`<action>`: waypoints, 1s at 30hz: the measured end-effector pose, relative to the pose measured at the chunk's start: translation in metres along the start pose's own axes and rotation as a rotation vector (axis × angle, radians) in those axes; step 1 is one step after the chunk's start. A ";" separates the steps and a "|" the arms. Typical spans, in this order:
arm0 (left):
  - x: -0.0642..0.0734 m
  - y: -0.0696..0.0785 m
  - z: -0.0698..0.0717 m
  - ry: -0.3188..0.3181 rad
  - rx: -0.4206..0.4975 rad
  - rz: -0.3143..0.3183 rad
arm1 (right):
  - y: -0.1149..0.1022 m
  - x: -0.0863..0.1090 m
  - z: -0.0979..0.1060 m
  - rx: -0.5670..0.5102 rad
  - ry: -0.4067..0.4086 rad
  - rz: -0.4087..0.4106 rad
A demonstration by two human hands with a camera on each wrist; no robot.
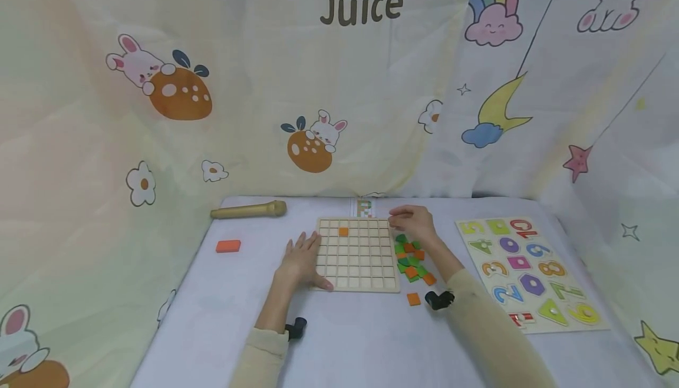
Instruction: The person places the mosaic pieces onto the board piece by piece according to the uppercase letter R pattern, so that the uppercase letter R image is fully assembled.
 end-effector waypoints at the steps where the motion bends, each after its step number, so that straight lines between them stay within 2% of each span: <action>1: 0.000 0.000 0.000 0.000 0.008 -0.001 | 0.002 0.002 0.002 0.010 0.003 -0.007; 11: -0.001 0.000 -0.001 -0.009 0.021 0.001 | 0.020 0.014 0.018 0.200 0.013 -0.059; 18: -0.001 -0.002 0.000 0.006 0.030 0.006 | 0.027 0.009 0.007 0.466 -0.074 -0.016; 25: -0.001 -0.001 -0.001 -0.001 0.026 -0.008 | 0.031 0.007 0.010 0.531 -0.003 -0.037; 30: 0.000 0.000 0.000 0.001 0.023 -0.007 | 0.032 0.008 0.012 0.578 0.037 -0.108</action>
Point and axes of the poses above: each hand's wrist, its own x-axis away from the middle knuckle, its own z-axis out of the back of the hand, y = z × x, the point moved 10 cm from there along -x, towards the middle knuckle, and after that the axes turned 12 degrees about -y, right-handed, at the moved point
